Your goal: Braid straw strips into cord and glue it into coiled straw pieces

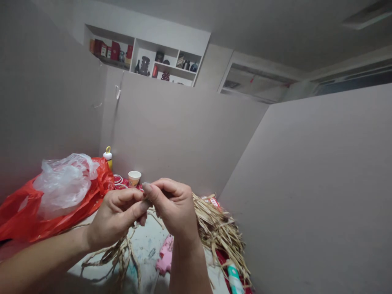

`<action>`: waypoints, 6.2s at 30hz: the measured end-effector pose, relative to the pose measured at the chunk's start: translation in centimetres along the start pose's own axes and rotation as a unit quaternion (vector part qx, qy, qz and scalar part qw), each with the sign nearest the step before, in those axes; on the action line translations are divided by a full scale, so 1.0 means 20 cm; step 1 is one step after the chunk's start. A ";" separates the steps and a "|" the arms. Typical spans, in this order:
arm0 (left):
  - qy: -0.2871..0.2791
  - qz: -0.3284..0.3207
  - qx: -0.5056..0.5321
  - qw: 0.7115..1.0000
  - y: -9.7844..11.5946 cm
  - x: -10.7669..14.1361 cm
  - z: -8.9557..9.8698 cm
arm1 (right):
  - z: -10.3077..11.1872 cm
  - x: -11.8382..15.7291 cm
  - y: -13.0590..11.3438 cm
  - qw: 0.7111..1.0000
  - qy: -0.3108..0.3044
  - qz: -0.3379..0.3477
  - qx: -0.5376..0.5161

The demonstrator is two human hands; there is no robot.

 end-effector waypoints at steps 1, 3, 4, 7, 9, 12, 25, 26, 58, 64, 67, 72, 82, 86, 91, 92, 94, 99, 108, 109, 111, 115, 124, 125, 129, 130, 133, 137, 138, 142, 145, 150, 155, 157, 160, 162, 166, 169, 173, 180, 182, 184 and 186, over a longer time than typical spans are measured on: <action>-0.007 0.023 0.038 0.999 -0.01 -0.01 0.00 | 0.01 0.00 0.00 0.999 -0.011 -0.020 -0.035; -0.018 0.059 0.102 0.993 -0.02 -0.02 0.00 | 0.04 -0.01 0.00 0.993 -0.041 -0.038 -0.101; -0.021 0.067 0.124 0.990 -0.02 -0.03 0.00 | 0.06 -0.01 0.00 0.990 -0.057 -0.038 -0.124; -0.037 0.077 0.170 0.982 -0.04 -0.05 0.01 | 0.10 -0.01 0.01 0.981 -0.112 -0.055 -0.149; -0.069 0.095 0.191 0.974 -0.05 -0.05 0.00 | 0.11 -0.02 0.04 0.976 -0.140 -0.078 -0.149; -0.112 0.131 0.208 0.963 -0.06 -0.04 -0.02 | 0.10 -0.03 0.06 0.972 -0.155 -0.069 -0.163; -0.093 0.115 0.196 0.969 -0.05 -0.02 -0.04 | 0.09 -0.03 0.10 0.972 -0.154 0.003 -0.179; -0.081 0.113 0.193 0.971 -0.05 -0.02 -0.04 | 0.09 -0.03 0.10 0.968 -0.157 -0.009 -0.195; -0.137 0.097 0.135 0.977 -0.02 -0.06 0.05 | 0.10 -0.04 0.07 0.977 -0.082 -0.001 -0.196; -0.124 0.110 0.125 0.978 -0.04 -0.10 0.08 | 0.13 -0.05 0.03 0.980 0.057 0.051 -0.186; -0.160 0.146 0.166 0.962 -0.08 -0.11 0.07 | 0.13 -0.05 0.03 0.979 0.091 0.086 -0.159; -0.233 0.177 0.246 0.924 -0.13 -0.11 0.05 | 0.12 -0.06 0.05 0.980 0.122 0.107 -0.113; 0.009 0.068 0.121 0.990 -0.11 -0.13 0.07 | 0.06 -0.06 0.05 0.995 0.036 -0.021 -0.089; 0.025 0.032 0.150 0.988 -0.08 -0.10 0.04 | 0.01 -0.06 0.07 0.994 0.017 -0.061 -0.087; 0.028 0.038 0.114 0.992 -0.08 -0.11 0.06 | 0.02 -0.06 0.08 0.992 0.018 -0.065 -0.103; 0.024 0.043 0.106 0.993 -0.08 -0.11 0.07 | 0.02 -0.06 0.08 0.992 0.019 -0.067 -0.108; 0.009 0.052 0.097 0.994 -0.09 -0.11 0.08 | 0.02 -0.06 0.08 0.990 0.022 -0.074 -0.117; -0.020 0.057 0.103 0.993 -0.11 -0.11 0.10 | 0.02 -0.07 0.08 0.988 0.017 -0.082 -0.130; 0.051 0.030 0.011 0.998 -0.09 -0.12 0.13 | 0.03 -0.06 0.09 0.993 0.012 -0.071 -0.099; 0.048 0.030 0.003 0.998 -0.09 -0.11 0.12 | 0.03 -0.06 0.09 0.993 0.010 -0.070 -0.091; 0.044 0.025 -0.030 0.998 -0.08 -0.10 0.12 | 0.02 -0.07 0.08 0.995 0.007 -0.070 -0.070; 0.057 -0.040 -0.155 0.985 -0.04 -0.09 0.12 | 0.01 -0.07 0.05 0.998 0.014 -0.062 -0.006; 0.047 -0.165 -0.326 0.930 -0.04 -0.09 0.12 | 0.01 -0.03 0.03 0.984 0.001 -0.014 0.180; 0.061 -0.173 -0.329 0.926 -0.05 -0.09 0.12 | 0.00 -0.03 0.03 0.980 -0.003 0.008 0.196; 0.109 -0.085 -0.211 0.968 -0.05 -0.09 0.11 | -0.05 -0.02 0.01 0.958 -0.024 0.142 0.249; 0.111 -0.042 -0.149 0.982 -0.06 -0.10 0.11 | -0.06 -0.02 0.01 0.949 -0.031 0.178 0.258; 0.111 0.057 0.019 0.992 -0.06 -0.11 0.09 | -0.09 -0.01 0.01 0.922 -0.054 0.255 0.287; 0.121 0.101 0.109 0.982 -0.10 -0.12 0.08 | -0.10 0.01 0.02 0.906 -0.069 0.286 0.305; 0.126 0.108 0.122 0.979 -0.11 -0.13 0.08 | -0.10 0.01 0.02 0.904 -0.069 0.292 0.305; 0.198 0.119 0.153 0.961 -0.22 -0.19 0.15 | -0.10 0.02 0.00 0.919 -0.039 0.286 0.269; 0.230 0.136 0.169 0.949 -0.28 -0.23 0.21 | -0.07 0.01 0.00 0.966 0.022 0.193 0.173; 0.212 0.092 0.097 0.968 -0.21 -0.22 0.23 | -0.02 -0.04 0.06 0.997 0.072 -0.011 -0.009; 0.121 0.047 0.081 0.988 -0.08 -0.14 0.17 | -0.04 -0.06 0.10 0.991 0.076 -0.060 -0.087; 0.079 0.033 0.102 0.991 -0.06 -0.13 0.16 | -0.06 -0.07 0.11 0.990 0.071 -0.071 -0.096; 0.040 0.013 0.127 0.991 -0.05 -0.13 0.18 | -0.11 -0.10 0.10 0.990 0.057 -0.085 -0.098; 0.043 0.014 0.134 0.990 -0.04 -0.13 0.21 | -0.13 -0.12 0.09 0.991 0.046 -0.093 -0.087; 0.050 0.037 0.122 0.991 -0.03 -0.13 0.27 | -0.16 -0.14 0.05 0.990 0.018 -0.123 -0.066; 0.038 0.058 0.104 0.992 -0.03 -0.14 0.31 | -0.14 -0.13 0.01 0.992 0.030 -0.120 -0.004; -0.019 0.077 0.082 0.993 -0.05 -0.15 0.33 | -0.11 -0.09 -0.07 0.978 0.066 -0.012 0.198; -0.123 0.018 -0.086 0.988 -0.05 -0.14 0.32 | -0.17 -0.05 -0.15 0.884 -0.148 -0.029 0.442; -0.135 -0.002 -0.106 0.985 -0.04 -0.13 0.32 | -0.18 -0.05 -0.13 0.862 -0.186 -0.054 0.469; -0.139 -0.006 -0.099 0.985 -0.04 -0.14 0.32 | -0.18 -0.05 -0.11 0.847 -0.204 -0.053 0.488; -0.153 0.000 -0.092 0.984 -0.05 -0.15 0.31 | -0.17 -0.03 -0.08 0.842 -0.209 -0.045 0.496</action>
Point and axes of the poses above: each hand's wrist, its own x-axis away from the middle knuckle, its own z-axis out of the back of the hand, y = z × x, the point moved 2 cm from there along -x, towards the middle knuckle, and after that the axes turned 14 degrees about -x, right-handed, at the moved point
